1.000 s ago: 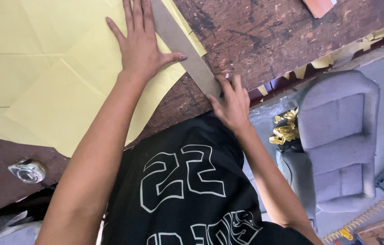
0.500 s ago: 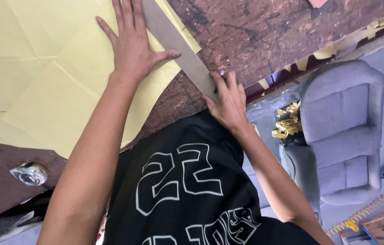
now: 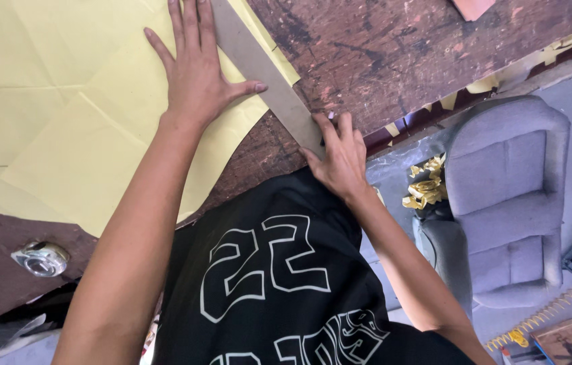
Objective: The person lays a large yellow pattern paper on a work table and smooths it flat. They align a straightedge along the paper, measure with a tape measure, mark reference lines with a pen, fold and reposition the paper, and re-align the straightedge to extend the marked lines.
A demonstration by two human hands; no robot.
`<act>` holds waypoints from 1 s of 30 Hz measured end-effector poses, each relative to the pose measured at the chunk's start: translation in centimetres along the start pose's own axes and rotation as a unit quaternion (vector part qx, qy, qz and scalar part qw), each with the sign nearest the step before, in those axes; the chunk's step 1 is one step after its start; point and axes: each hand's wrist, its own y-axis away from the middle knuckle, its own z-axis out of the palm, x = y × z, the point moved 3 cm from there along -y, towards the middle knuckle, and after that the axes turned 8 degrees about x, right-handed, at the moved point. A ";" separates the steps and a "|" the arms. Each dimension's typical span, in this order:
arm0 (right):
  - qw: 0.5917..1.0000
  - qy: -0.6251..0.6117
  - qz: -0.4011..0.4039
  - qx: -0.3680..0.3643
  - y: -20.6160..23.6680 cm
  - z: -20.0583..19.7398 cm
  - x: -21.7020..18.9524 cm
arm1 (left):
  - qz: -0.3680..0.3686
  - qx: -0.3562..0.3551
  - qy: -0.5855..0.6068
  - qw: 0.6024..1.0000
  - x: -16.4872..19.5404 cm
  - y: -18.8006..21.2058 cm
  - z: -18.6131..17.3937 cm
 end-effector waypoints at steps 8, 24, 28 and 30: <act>1.000 -0.005 -0.008 0.014 0.0 0.3 0.2 | -0.013 -0.020 -0.015 1.000 0.1 -0.1 0.2; 0.979 -0.198 0.037 0.032 -4.0 -0.5 -0.3 | -0.011 -0.030 -0.024 0.999 0.1 -0.2 -0.1; 0.986 -0.150 -0.040 0.066 -5.9 -0.2 -1.8 | -0.007 -0.033 -0.028 0.999 0.1 -0.1 -0.1; 0.981 -0.158 -0.062 0.097 -6.5 -0.1 -2.4 | -0.004 -0.027 -0.029 0.999 0.1 -0.2 -0.2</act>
